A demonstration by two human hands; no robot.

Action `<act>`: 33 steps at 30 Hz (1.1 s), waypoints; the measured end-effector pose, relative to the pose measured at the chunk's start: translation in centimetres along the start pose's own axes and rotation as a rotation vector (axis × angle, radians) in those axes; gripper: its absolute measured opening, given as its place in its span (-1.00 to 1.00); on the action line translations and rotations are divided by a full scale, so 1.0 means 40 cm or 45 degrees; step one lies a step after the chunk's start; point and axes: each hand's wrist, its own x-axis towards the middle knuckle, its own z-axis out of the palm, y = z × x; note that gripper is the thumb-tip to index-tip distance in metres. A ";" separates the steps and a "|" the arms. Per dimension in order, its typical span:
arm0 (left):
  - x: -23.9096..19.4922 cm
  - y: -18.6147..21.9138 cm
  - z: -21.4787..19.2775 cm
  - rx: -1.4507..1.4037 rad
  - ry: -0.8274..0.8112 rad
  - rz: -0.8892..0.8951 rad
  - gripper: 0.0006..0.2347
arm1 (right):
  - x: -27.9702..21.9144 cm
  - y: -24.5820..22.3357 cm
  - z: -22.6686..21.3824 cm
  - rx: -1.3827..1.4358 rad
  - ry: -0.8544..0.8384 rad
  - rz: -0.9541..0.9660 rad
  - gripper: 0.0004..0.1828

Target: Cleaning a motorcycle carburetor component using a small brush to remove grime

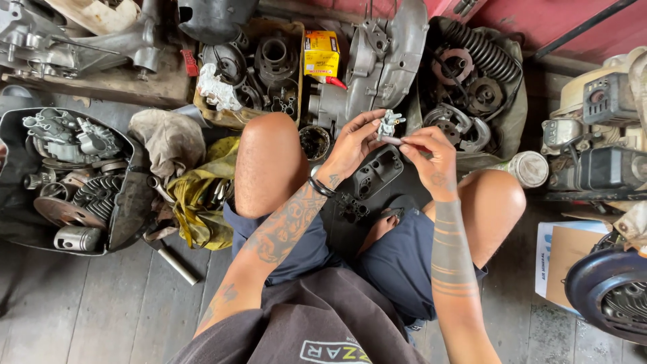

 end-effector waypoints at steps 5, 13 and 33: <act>0.021 -0.016 -0.030 -0.041 -0.016 -0.024 -0.74 | 0.026 0.042 -0.043 -0.128 0.057 -0.040 -0.88; 0.020 -0.012 -0.045 -0.017 -0.048 -0.065 -0.72 | 0.018 0.017 -0.031 -0.049 0.064 0.023 -0.89; 0.026 -0.026 -0.051 -0.014 -0.055 -0.082 -0.74 | 0.017 0.026 -0.057 -0.096 0.080 -0.003 -0.87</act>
